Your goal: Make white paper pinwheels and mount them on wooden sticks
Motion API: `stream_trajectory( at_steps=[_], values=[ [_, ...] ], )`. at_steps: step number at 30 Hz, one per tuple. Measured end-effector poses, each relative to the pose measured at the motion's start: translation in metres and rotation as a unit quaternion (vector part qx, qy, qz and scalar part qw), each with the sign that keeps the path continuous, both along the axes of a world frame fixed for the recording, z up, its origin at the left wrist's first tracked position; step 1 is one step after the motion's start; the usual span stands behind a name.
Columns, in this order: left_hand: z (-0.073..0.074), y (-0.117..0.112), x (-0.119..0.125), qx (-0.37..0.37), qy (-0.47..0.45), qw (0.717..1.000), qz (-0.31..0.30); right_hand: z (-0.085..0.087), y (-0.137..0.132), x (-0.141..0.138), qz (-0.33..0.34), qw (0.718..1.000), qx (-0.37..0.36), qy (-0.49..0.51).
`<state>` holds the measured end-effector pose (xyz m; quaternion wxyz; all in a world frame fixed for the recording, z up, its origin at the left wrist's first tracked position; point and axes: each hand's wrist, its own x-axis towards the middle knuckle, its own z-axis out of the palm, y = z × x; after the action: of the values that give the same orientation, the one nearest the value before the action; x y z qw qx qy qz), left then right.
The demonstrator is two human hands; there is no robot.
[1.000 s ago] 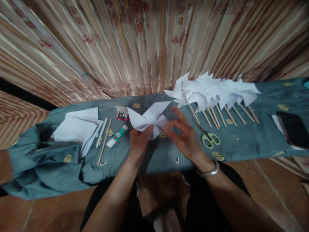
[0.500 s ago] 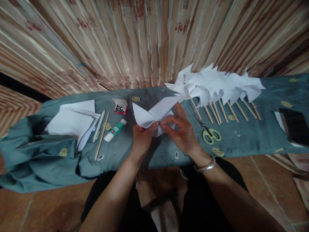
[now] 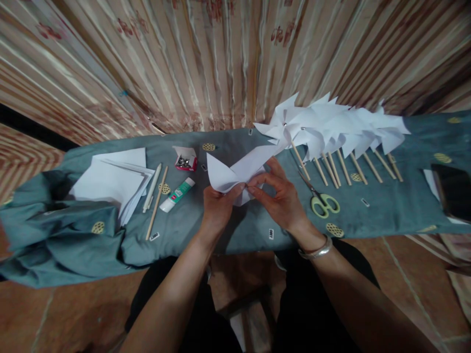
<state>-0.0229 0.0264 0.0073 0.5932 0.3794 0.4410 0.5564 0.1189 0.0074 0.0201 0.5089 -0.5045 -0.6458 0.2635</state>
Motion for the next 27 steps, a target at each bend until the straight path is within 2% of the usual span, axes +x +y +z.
stream_trajectory(
  at_steps=[27],
  values=[
    [0.0031,-0.0003,-0.0015,-0.007,0.011,1.0,-0.013,-0.004,0.0008,0.0023,0.004,1.0,-0.025,0.004]
  ],
)
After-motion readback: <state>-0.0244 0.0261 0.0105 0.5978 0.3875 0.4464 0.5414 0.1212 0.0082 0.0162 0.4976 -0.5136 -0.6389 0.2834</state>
